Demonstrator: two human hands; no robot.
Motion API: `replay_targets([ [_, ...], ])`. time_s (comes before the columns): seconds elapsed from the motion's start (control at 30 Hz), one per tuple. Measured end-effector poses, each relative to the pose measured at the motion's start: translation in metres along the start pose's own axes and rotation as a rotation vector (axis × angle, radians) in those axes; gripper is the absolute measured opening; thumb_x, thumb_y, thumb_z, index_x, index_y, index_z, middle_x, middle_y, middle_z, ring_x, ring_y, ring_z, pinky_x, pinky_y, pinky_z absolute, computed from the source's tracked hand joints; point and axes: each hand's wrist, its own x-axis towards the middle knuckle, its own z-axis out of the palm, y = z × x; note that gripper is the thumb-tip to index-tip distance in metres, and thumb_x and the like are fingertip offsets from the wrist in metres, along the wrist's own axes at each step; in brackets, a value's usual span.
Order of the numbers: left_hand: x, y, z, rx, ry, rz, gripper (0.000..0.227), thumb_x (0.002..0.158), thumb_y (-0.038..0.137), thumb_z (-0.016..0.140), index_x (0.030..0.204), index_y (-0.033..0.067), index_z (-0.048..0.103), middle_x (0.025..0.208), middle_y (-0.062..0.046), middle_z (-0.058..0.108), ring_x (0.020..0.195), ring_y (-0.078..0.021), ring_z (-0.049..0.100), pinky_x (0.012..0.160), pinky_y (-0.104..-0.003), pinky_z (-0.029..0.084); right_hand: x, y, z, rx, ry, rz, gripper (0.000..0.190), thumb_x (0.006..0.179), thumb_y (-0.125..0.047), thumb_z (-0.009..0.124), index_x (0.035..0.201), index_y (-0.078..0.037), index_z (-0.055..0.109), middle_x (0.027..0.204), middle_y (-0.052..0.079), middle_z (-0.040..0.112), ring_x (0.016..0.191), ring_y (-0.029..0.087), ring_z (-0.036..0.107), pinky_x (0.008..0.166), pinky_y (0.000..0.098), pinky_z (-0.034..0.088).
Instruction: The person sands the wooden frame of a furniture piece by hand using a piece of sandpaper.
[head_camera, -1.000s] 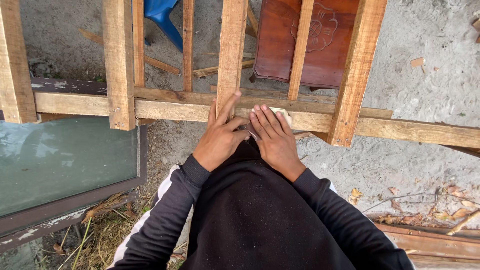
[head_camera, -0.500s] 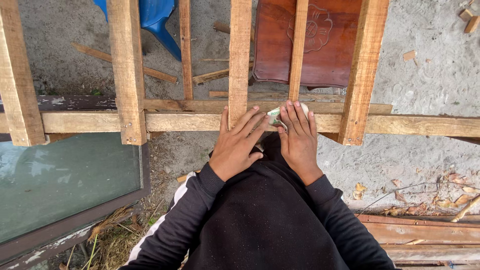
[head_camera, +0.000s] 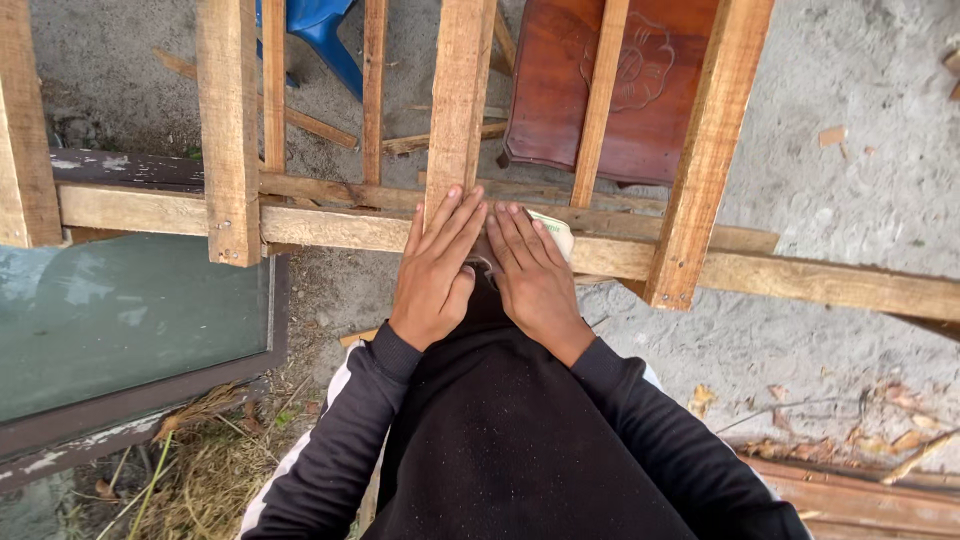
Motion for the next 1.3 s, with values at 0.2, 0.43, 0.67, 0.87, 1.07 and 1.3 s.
replay_targets([
  [0.2,-0.001,0.005,0.007,0.114,0.02,-0.047,0.062,0.097,0.019,0.047,0.156,0.0038,0.045,0.167,-0.008,0.04,0.159,-0.0247,0.029,0.132,-0.052,0.015,-0.006,0.002,-0.007,-0.101,0.082,0.064,0.065,0.095,-0.019,0.06,0.154,0.004,0.045,0.162,0.019,0.039,0.153,0.03,0.03,0.125,0.0479,0.019],
  [0.43,-0.004,-0.004,0.008,0.024,0.009,-0.014,0.058,0.106,0.03,0.035,0.159,0.0063,0.043,0.168,-0.008,0.039,0.161,-0.0264,0.026,0.133,-0.054,0.01,0.006,-0.015,0.001,-0.06,0.091,0.051,0.052,0.103,-0.016,0.057,0.152,0.0,0.052,0.161,0.016,0.047,0.154,0.026,0.037,0.129,0.0454,0.021],
  [0.67,-0.009,-0.023,0.002,-0.332,0.038,0.075,0.058,0.106,0.028,0.031,0.159,0.0087,0.044,0.171,-0.008,0.038,0.165,-0.0288,0.025,0.137,-0.056,0.005,0.009,-0.031,0.021,-0.042,0.131,0.113,0.052,0.104,-0.02,0.058,0.151,-0.001,0.05,0.161,0.016,0.046,0.156,0.029,0.034,0.129,0.0465,0.02],
  [0.87,-0.008,-0.02,0.004,-0.201,0.029,0.086,0.056,0.102,0.02,0.039,0.155,0.006,0.051,0.168,-0.009,0.041,0.163,-0.0288,0.027,0.136,-0.056,0.01,-0.015,-0.02,0.001,-0.046,0.064,0.041,0.055,0.101,-0.022,0.057,0.153,-0.003,0.05,0.161,0.014,0.046,0.154,0.028,0.034,0.127,0.0464,0.018],
  [1.07,-0.008,-0.021,0.007,-0.092,0.028,0.085,0.058,0.093,0.017,0.048,0.15,0.0076,0.056,0.166,-0.009,0.043,0.161,-0.028,0.028,0.133,-0.057,0.011,-0.018,-0.017,0.022,-0.013,0.157,0.136,0.055,0.1,-0.019,0.053,0.153,-0.005,0.05,0.163,0.014,0.042,0.155,0.03,0.033,0.128,0.0494,0.015],
  [1.3,-0.007,-0.017,0.01,0.01,0.023,0.076,0.057,0.091,0.018,0.051,0.147,0.0081,0.059,0.164,-0.009,0.042,0.158,-0.0273,0.027,0.131,-0.057,0.012,-0.017,-0.011,0.04,-0.148,0.318,0.288,0.049,0.108,-0.022,0.048,0.154,-0.006,0.049,0.166,0.011,0.039,0.157,0.026,0.029,0.13,0.0497,0.012],
])
